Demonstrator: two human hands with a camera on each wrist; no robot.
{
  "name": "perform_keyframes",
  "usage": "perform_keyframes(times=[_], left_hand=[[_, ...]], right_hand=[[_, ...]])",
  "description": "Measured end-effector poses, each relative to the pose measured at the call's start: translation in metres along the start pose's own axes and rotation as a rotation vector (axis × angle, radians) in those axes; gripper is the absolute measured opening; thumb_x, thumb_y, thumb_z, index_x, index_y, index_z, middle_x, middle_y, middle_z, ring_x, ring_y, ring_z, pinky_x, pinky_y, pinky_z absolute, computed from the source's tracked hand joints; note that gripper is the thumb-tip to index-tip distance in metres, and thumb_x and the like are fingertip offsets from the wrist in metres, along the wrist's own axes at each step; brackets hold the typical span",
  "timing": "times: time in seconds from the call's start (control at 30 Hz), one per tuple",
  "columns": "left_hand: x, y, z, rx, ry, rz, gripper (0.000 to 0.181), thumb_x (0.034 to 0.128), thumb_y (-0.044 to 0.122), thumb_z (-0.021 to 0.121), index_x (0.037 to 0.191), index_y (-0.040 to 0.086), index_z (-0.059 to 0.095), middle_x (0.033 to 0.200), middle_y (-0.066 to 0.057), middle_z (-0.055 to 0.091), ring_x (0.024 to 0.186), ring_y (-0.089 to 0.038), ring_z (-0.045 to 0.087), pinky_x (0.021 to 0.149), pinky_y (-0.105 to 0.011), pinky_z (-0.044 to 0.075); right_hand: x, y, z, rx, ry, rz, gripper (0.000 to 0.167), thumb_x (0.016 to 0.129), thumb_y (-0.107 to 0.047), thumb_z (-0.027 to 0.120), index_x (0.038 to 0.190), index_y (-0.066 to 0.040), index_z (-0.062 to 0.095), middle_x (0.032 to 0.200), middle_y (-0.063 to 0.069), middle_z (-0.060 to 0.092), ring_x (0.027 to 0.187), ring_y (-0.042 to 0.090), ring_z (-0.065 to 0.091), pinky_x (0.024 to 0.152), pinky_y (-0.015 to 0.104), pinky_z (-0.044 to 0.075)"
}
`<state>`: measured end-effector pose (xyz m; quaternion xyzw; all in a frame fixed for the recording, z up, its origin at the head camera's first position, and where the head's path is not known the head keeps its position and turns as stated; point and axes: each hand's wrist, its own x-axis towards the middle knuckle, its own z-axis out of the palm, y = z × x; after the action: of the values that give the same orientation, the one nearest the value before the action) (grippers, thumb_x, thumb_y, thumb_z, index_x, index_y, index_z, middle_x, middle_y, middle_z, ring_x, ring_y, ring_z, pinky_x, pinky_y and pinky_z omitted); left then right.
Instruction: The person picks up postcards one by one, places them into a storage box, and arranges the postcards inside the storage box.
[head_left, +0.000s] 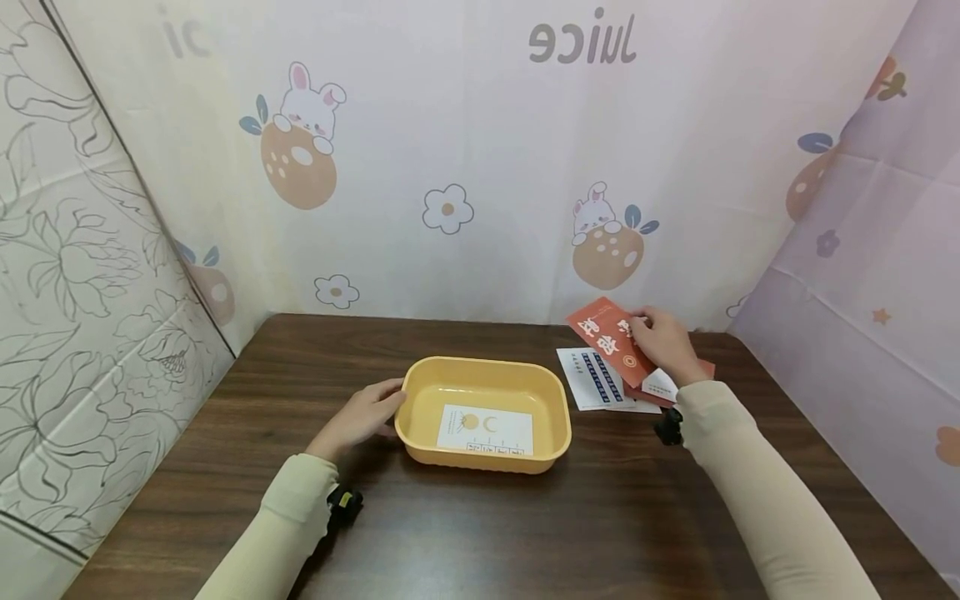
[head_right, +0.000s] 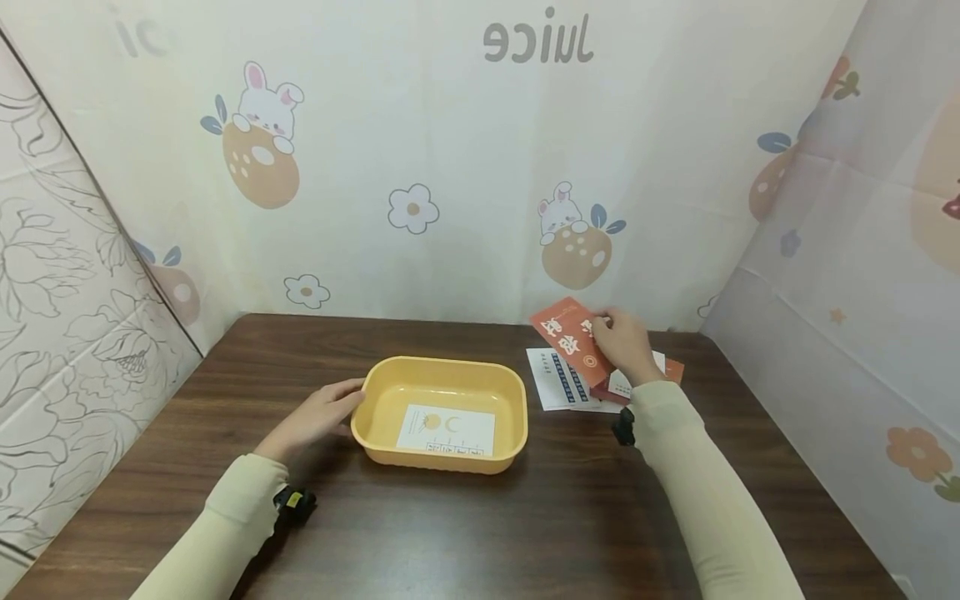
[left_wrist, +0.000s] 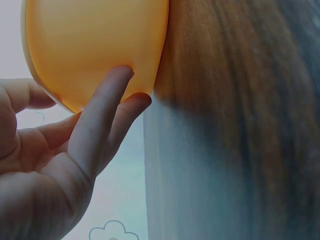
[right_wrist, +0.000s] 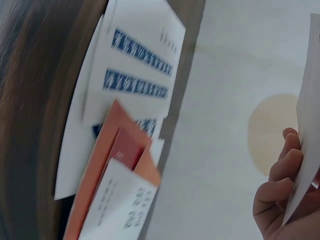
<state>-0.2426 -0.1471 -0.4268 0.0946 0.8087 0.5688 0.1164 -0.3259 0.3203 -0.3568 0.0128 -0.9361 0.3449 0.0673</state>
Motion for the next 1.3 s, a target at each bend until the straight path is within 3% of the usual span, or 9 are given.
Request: perform_keyframes(times=[0.23, 0.73, 1.0, 1.3], left_hand=[[0.000, -0.001, 0.000, 0.006, 0.000, 0.012, 0.048, 0.1081, 0.022, 0.045, 0.149, -0.001, 0.042, 0.139, -0.026, 0.053, 0.108, -0.032, 0.064, 0.076, -0.041, 0.062], [-0.003, 0.002, 0.000, 0.001, -0.007, 0.018, 0.048, 0.1081, 0.023, 0.045, 0.150, -0.001, 0.042, 0.139, -0.026, 0.053, 0.110, -0.035, 0.064, 0.078, -0.043, 0.061], [-0.004, 0.003, 0.000, -0.003, -0.001, 0.014, 0.049, 0.1079, 0.024, 0.045, 0.150, -0.002, 0.042, 0.139, -0.027, 0.053, 0.109, -0.034, 0.064, 0.078, -0.043, 0.061], [-0.004, 0.004, 0.000, -0.005, -0.001, 0.020, 0.049, 0.1079, 0.023, 0.045, 0.150, -0.002, 0.042, 0.139, -0.027, 0.052, 0.110, -0.035, 0.064, 0.078, -0.044, 0.061]], right_hand=[[-0.002, -0.021, 0.010, 0.002, -0.040, -0.069, 0.049, 0.106, -0.034, 0.043, 0.139, 0.001, 0.052, 0.116, 0.026, 0.060, 0.075, 0.027, 0.065, 0.057, 0.031, 0.059], [-0.011, -0.064, 0.037, -0.030, -0.105, -0.209, 0.034, 0.103, -0.022, 0.049, 0.126, -0.002, 0.063, 0.099, 0.019, 0.067, 0.061, 0.022, 0.060, 0.050, 0.029, 0.055], [-0.014, -0.073, 0.046, -0.027, -0.149, -0.276, 0.029, 0.102, -0.020, 0.051, 0.122, -0.005, 0.067, 0.100, 0.014, 0.068, 0.064, 0.020, 0.060, 0.052, 0.029, 0.054], [-0.022, -0.091, 0.054, 0.024, -0.219, -0.294, 0.028, 0.103, -0.016, 0.049, 0.122, -0.004, 0.066, 0.102, 0.014, 0.067, 0.069, 0.022, 0.064, 0.056, 0.030, 0.059]])
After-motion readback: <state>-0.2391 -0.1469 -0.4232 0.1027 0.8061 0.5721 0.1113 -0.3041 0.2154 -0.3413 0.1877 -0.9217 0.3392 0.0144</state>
